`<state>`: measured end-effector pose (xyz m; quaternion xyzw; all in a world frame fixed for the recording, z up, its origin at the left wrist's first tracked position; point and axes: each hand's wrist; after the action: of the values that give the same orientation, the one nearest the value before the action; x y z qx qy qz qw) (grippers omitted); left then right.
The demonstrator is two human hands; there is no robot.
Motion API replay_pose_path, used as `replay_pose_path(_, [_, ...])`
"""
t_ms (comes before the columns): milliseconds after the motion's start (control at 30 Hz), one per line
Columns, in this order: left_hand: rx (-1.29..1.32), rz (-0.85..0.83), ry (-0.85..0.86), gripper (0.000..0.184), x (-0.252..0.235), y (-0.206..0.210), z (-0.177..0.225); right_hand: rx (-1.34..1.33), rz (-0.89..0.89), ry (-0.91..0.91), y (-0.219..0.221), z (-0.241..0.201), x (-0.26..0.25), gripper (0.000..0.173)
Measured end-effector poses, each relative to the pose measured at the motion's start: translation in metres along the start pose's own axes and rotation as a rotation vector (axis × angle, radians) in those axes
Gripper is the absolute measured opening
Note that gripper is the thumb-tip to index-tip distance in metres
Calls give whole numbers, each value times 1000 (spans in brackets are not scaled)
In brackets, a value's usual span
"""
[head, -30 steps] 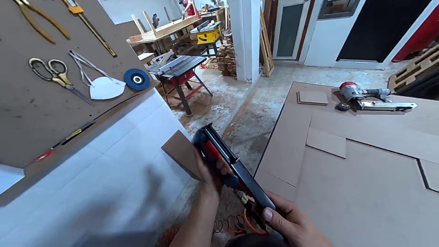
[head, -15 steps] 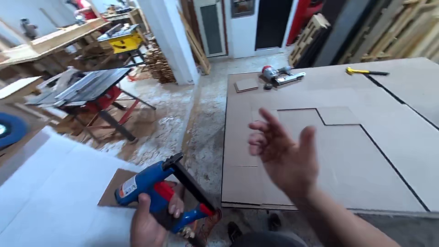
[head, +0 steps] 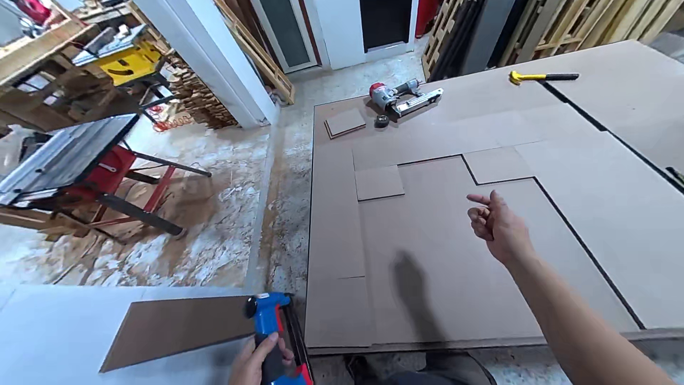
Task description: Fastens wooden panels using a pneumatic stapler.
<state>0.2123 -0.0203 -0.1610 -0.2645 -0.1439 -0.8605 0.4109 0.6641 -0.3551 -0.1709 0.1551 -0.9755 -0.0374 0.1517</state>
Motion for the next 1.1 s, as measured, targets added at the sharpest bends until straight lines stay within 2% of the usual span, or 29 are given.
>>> replay_pose_path(100, [-131, 44, -62, 27, -19, 64, 9, 414, 18, -154, -38, 48, -77, 44])
replay_pose_path(200, [-308, 43, -100, 32, -45, 130, 19, 823, -134, -224, -44, 93, -138, 50])
replay_pose_path(300, [-423, 30, -111, 34, -72, 184, 29, 1016, -276, -351, -15, 112, -198, 54])
replay_pose_path(400, [-431, 38, -122, 30, -108, 226, 43, 1103, -373, -517, 34, 113, -268, 56])
replay_pose_path(500, [-442, 52, -41, 28, -155, 254, 57, 1195, -404, -687, 72, 124, -338, 63])
replay_pose_path(567, [-465, 39, 7, 28, -195, 265, 64, 1256, -443, -744, 82, 136, -370, 72])
replay_pose_path(667, [-473, 36, 5, 28, -248, 278, 68, 1296, -492, -780, 78, 155, -383, 84])
replay_pose_path(767, [-604, 75, -48, 27, -278, 286, 69, 1269, -512, -826, 75, 161, -382, 89])
replay_pose_path(867, [-730, 80, -50, 27, -295, 291, 69, 1289, -492, -849, 75, 164, -384, 89])
replay_pose_path(1100, [-689, 63, -87, 28, -305, 295, 63, 1289, -496, -841, 76, 167, -386, 87])
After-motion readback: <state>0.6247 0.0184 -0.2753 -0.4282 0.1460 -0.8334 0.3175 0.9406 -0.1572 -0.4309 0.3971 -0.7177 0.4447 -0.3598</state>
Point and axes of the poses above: each hand's wrist, its own x-axis away from the middle knuckle, its own y-axis out of the palm, z = x × y, and after that the axes turned 2 degrees about -z, right-handed
